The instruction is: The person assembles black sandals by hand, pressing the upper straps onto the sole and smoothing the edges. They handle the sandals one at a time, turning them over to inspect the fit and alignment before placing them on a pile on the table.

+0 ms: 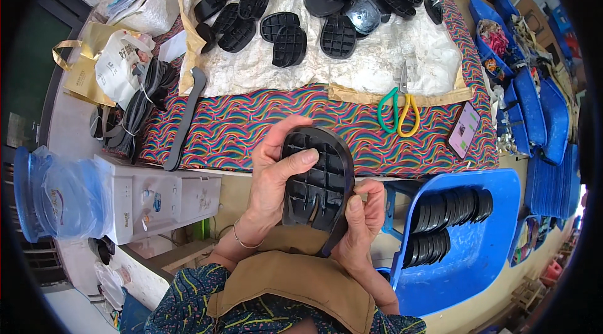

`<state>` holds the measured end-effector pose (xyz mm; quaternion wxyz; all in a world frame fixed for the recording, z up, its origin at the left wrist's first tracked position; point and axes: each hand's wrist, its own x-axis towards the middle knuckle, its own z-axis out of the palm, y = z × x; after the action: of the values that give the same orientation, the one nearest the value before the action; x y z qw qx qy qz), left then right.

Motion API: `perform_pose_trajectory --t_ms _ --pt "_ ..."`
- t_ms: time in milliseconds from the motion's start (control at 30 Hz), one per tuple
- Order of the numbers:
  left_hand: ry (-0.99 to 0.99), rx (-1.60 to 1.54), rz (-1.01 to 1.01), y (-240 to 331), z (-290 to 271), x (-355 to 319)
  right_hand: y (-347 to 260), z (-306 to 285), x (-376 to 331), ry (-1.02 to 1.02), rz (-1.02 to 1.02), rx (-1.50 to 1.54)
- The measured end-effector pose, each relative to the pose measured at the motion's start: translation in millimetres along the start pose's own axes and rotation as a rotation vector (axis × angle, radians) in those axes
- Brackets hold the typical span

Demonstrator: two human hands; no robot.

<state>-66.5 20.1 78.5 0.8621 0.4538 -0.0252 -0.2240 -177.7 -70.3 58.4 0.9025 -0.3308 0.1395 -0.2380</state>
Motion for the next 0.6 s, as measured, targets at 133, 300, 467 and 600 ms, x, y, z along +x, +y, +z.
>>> perform_pose_trajectory --t_ms 133,300,467,600 --pt "0.014 -0.053 -0.039 -12 -1 4 5 -1 1 0.009 -0.051 -0.041" --pt "0.029 -0.153 -0.063 -23 -2 7 10 -4 7 -0.021 -0.054 0.023" --pt "0.019 -0.178 -0.058 -24 3 8 12 1 8 -0.016 -0.038 0.005" --pt "0.024 -0.127 0.041 -19 6 8 13 -12 13 -0.072 -0.07 -0.104"
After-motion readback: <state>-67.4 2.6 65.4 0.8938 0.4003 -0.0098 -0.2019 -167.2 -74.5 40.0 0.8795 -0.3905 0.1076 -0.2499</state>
